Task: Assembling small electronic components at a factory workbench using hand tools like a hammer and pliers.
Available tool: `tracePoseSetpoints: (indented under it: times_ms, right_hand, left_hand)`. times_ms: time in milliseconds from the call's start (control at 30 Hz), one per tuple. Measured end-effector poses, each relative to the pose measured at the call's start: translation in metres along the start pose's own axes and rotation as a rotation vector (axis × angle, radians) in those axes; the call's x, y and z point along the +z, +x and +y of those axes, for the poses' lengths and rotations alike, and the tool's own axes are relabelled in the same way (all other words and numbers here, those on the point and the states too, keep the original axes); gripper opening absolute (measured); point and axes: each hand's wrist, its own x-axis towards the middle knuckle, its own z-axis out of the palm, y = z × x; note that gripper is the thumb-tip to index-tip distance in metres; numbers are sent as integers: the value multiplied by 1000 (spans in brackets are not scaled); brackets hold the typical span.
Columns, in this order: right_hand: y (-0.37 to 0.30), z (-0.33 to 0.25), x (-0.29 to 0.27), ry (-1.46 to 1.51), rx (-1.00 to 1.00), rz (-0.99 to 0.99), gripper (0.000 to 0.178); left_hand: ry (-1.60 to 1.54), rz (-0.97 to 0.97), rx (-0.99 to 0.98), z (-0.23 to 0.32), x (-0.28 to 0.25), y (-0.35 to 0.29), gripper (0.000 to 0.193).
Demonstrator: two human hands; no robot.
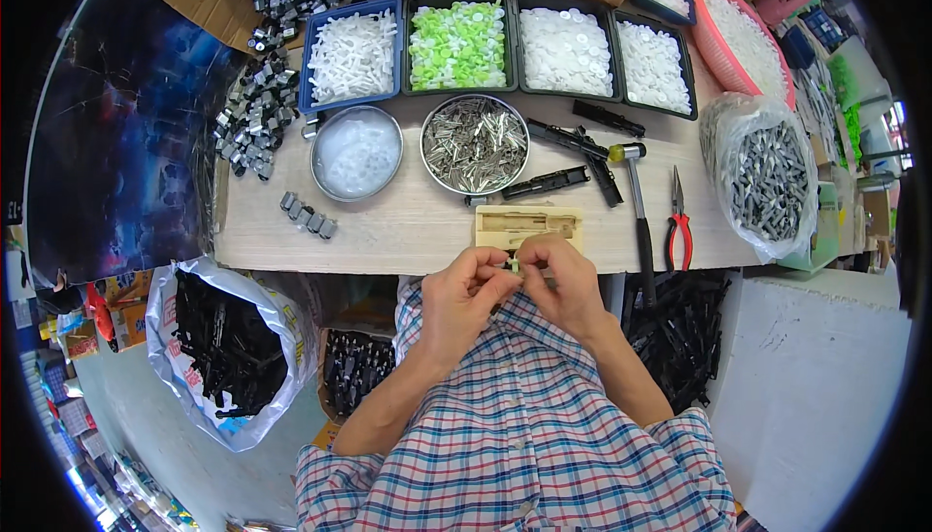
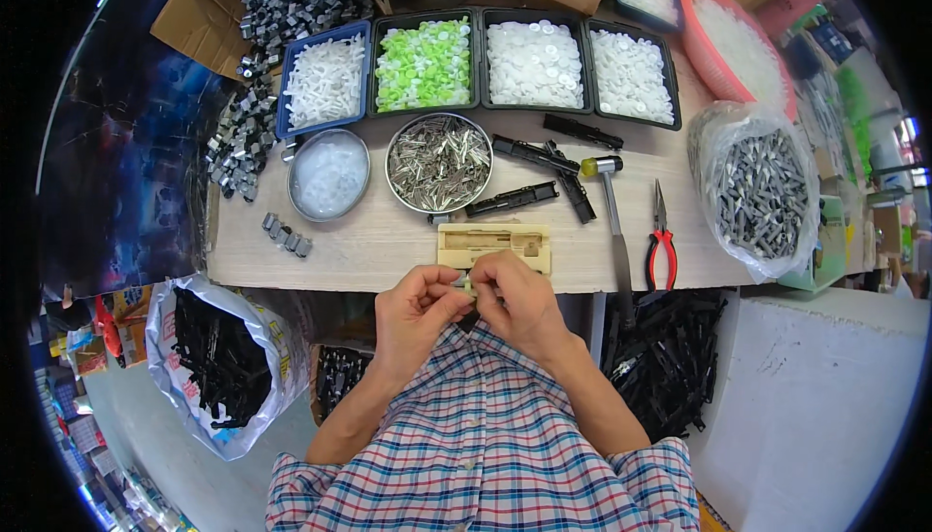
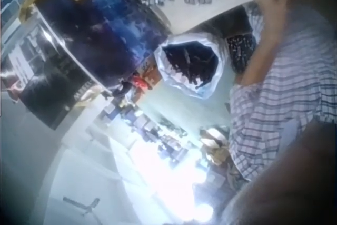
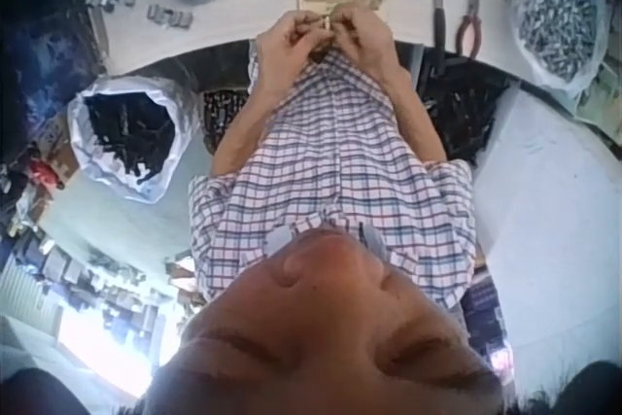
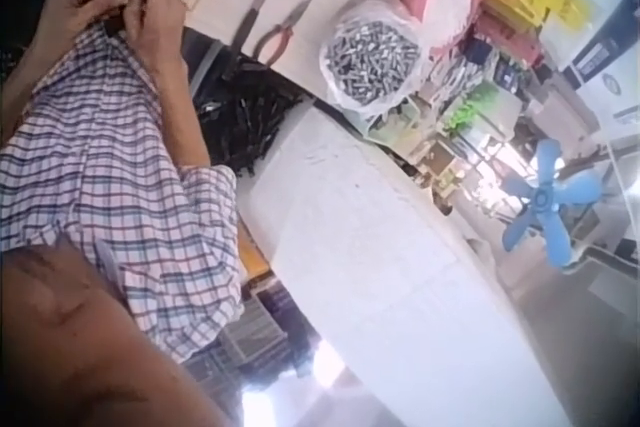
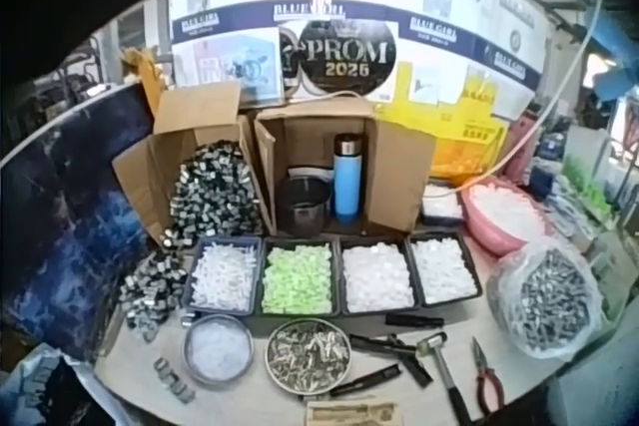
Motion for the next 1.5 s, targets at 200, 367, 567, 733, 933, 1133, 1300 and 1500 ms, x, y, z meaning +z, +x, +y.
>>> tracePoseSetpoints:
  times_ms: [200, 367, 567, 733, 933, 1133, 1300, 1500]
  right_hand:
    - [17, 24, 0, -233, 1, 86, 22]
    - [17, 18, -1, -321, -130, 2, 23]
    - [2, 18, 3, -330, -122, -51, 25]
    - [-3, 22, 6, -305, -99, -66, 27]
    - [-2, 21, 6, -313, -124, -64, 25]
    - [12, 11, -6, -346, -125, -200, 23]
    - [78, 39, -38, -259, -23, 56, 14]
    - [166, 105, -60, -671, -98, 315, 12]
  left_hand:
    - [332, 128, 253, -6, -18, 1, 6]
    - [460, 172, 475, -20, -18, 3, 8]
    - [707, 48, 679, -26, -14, 3, 24]
    - [921, -38, 758, -34, -13, 4, 46]
    - [1033, -56, 793, -37, -14, 1, 54]
    - [1277, -147, 641, -16, -9, -5, 56]
    - [780, -129, 751, -17, -4, -1, 39]
    - [183, -75, 299, -9, 10, 8, 18]
